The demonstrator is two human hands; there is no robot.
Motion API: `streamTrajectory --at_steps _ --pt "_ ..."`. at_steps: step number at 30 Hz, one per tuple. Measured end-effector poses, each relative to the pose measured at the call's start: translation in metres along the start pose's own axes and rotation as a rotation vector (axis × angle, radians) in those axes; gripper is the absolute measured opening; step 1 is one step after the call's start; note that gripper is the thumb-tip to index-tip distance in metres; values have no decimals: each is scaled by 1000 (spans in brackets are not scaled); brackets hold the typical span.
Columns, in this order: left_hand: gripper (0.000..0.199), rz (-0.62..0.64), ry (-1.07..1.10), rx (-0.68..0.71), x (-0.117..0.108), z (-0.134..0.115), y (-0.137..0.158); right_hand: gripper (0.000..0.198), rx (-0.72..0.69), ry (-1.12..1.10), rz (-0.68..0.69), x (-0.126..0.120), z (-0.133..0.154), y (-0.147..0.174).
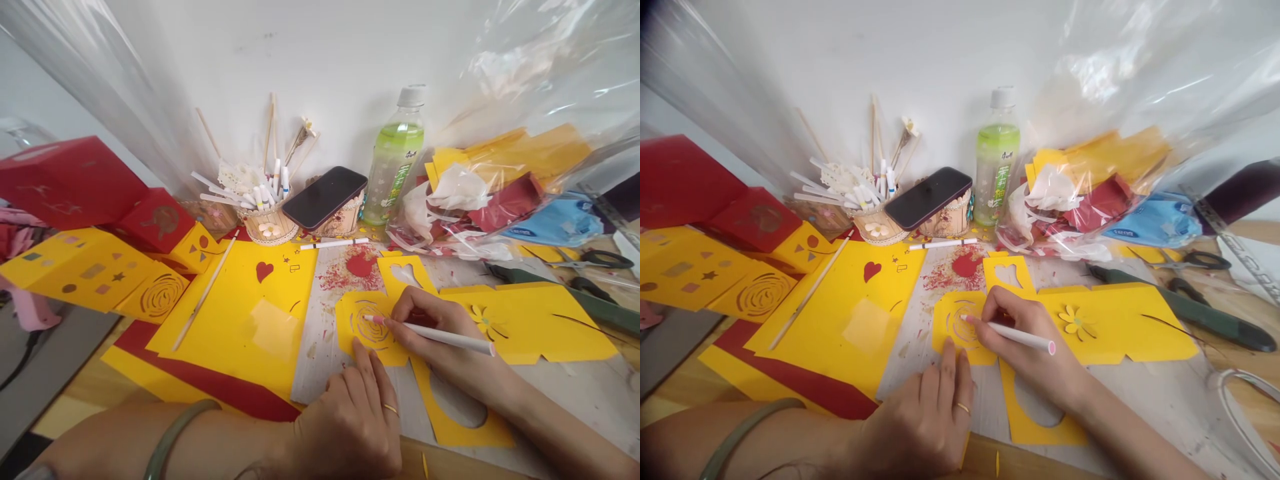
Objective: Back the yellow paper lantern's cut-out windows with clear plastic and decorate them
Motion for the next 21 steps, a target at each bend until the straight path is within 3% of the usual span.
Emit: streamTrajectory --at_steps 21 --pt "25 19 -5 7 0 0 1 24 -13 42 47 5 -1 5"
Point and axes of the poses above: each hand's wrist, its own y-axis away from the middle knuckle, its own x-axis out of the palm, z = x × y, the point moved 7 cm from there along -y, towards the middle knuckle, and after that the axes turned 15 degrees about -z, right-handed, at the moved point
